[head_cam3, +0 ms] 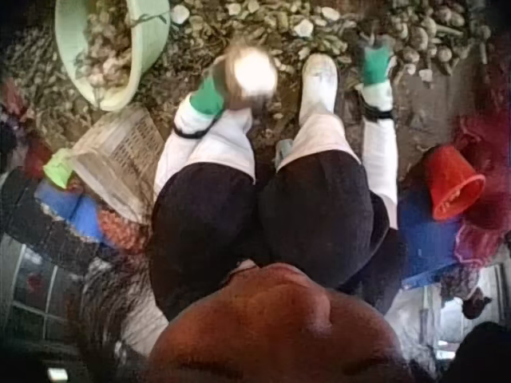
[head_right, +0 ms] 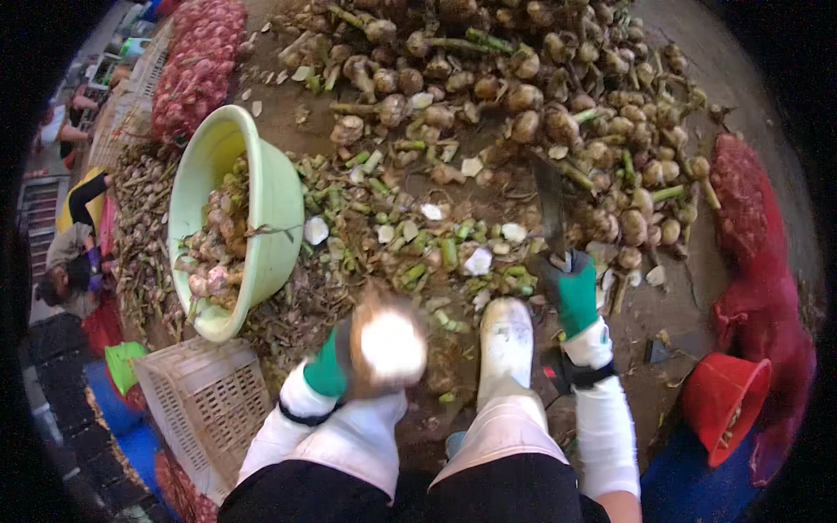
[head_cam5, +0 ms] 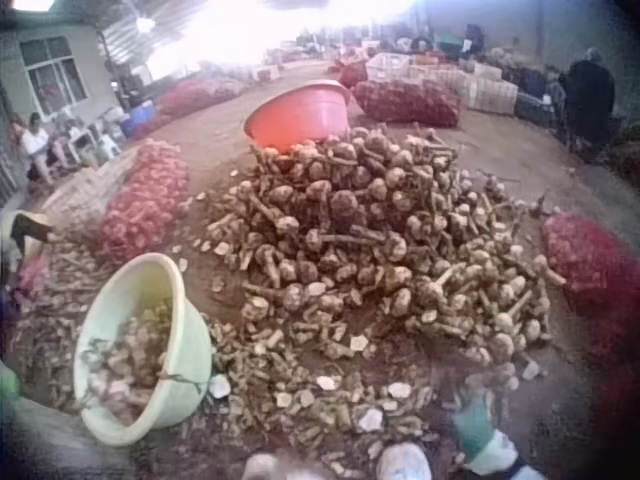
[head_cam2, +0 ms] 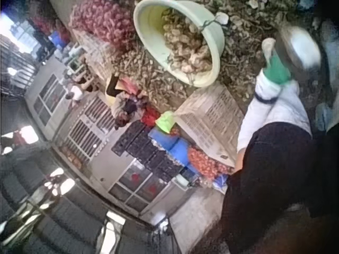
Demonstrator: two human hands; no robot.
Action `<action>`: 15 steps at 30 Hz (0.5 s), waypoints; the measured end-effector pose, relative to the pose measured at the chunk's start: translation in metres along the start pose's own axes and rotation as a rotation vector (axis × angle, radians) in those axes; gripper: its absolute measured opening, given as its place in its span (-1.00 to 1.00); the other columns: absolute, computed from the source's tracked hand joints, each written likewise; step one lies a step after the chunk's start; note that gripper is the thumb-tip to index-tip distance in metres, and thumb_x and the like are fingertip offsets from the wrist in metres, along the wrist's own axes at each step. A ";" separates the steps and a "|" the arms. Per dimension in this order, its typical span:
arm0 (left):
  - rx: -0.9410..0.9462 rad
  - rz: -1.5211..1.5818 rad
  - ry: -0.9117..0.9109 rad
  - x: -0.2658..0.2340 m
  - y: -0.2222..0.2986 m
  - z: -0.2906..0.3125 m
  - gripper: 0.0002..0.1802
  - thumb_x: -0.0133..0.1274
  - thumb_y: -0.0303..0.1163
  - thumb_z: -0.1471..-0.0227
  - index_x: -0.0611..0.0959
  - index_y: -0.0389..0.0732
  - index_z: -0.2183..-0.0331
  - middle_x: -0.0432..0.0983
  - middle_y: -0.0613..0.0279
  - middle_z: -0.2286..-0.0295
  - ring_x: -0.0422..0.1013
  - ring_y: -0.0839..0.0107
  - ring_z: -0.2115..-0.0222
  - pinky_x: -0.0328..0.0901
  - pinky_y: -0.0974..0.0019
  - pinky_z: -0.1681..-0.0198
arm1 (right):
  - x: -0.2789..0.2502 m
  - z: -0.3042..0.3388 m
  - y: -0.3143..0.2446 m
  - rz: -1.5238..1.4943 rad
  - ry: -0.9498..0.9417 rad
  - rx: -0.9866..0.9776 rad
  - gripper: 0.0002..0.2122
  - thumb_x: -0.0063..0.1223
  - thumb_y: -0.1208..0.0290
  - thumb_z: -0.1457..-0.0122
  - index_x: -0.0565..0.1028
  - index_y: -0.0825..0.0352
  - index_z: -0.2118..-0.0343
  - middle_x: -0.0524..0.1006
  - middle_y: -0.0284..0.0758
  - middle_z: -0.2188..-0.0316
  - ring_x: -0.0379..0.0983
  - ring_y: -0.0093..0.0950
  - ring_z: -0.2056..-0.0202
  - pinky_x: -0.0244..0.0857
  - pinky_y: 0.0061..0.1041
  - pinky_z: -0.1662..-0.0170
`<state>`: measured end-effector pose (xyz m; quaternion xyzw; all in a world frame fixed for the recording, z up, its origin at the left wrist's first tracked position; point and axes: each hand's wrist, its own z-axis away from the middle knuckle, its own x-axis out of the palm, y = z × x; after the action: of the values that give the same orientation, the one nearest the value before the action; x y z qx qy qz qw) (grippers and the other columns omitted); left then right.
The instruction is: The person trims the roots and stalks of garlic bulbs using a cleaver and tosses the trimmed bulbs into a plastic tub. They periodically clear the workspace by pushing discarded stalks and skins aside by hand.
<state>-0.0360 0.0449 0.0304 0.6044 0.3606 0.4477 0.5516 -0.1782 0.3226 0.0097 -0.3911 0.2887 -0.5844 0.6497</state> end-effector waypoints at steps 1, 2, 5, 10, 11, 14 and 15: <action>-0.244 0.570 0.149 0.001 -0.001 -0.010 -0.21 0.31 -0.33 0.30 0.33 -0.23 -0.01 0.34 0.16 0.06 0.35 0.32 0.10 0.21 0.26 -0.03 | 0.013 0.006 0.003 -0.071 -0.100 -0.064 -0.88 0.20 0.42 0.01 0.53 0.34 0.44 0.46 -0.43 0.58 0.31 -0.66 0.64 0.12 -0.67 0.63; -0.216 -0.215 0.219 0.003 0.042 -0.042 -0.20 0.30 -0.26 0.28 0.34 -0.27 -0.01 0.36 -0.01 0.07 0.31 0.23 0.05 0.22 0.16 -0.02 | 0.024 0.022 -0.002 -0.009 -0.210 0.111 -0.84 0.23 0.42 0.04 0.53 0.34 0.42 0.46 -0.44 0.58 0.30 -0.67 0.63 0.12 -0.68 0.62; 0.125 -0.738 0.370 0.004 0.017 -0.064 -0.27 0.30 -0.40 0.31 0.38 -0.26 0.02 0.41 0.08 0.13 0.36 0.29 0.14 0.26 0.24 0.04 | 0.070 0.024 -0.044 -0.022 -0.423 0.272 -0.74 0.32 0.41 0.12 0.52 0.37 0.36 0.46 -0.47 0.58 0.32 -0.69 0.60 0.17 -0.69 0.58; -0.332 0.798 0.537 -0.010 -0.007 -0.046 -0.66 -0.07 -0.27 -0.11 0.44 -0.15 0.07 0.45 0.21 0.21 0.41 0.39 0.23 0.33 0.33 0.11 | 0.076 0.013 -0.017 0.149 -0.442 -0.367 -0.60 0.37 0.37 0.20 0.52 0.33 0.23 0.51 -0.43 0.50 0.40 -0.58 0.54 0.26 -0.53 0.48; -0.515 0.759 0.425 -0.014 -0.017 -0.040 -0.65 -0.17 -0.45 -0.14 0.37 -0.28 0.02 0.40 0.07 0.12 0.37 0.30 0.12 0.32 0.28 0.06 | 0.074 0.008 -0.019 0.366 -0.557 -0.474 -0.58 0.35 0.37 0.22 0.52 0.35 0.23 0.53 -0.31 0.43 0.46 -0.41 0.41 0.31 -0.43 0.34; -0.436 0.436 0.466 -0.011 0.010 -0.034 -0.66 0.04 -0.52 -0.01 0.46 -0.32 0.11 0.41 0.10 0.12 0.41 0.37 0.18 0.34 0.33 0.14 | 0.069 0.001 -0.019 0.825 -0.405 -0.445 -0.62 0.28 0.31 0.19 0.52 0.35 0.26 0.52 -0.13 0.37 0.46 -0.20 0.33 0.32 -0.37 0.27; -0.683 0.471 0.384 -0.013 0.026 -0.045 -0.63 0.09 -0.51 0.02 0.46 -0.33 0.12 0.44 0.10 0.15 0.44 0.36 0.24 0.37 0.34 0.18 | 0.047 -0.015 0.010 0.885 -0.232 -0.542 -0.62 0.27 0.27 0.18 0.53 0.34 0.27 0.52 -0.11 0.37 0.46 -0.15 0.32 0.34 -0.33 0.27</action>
<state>-0.0839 0.0446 0.0535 0.3595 0.1406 0.7581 0.5256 -0.1786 0.2738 -0.0025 -0.4478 0.4932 -0.1118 0.7374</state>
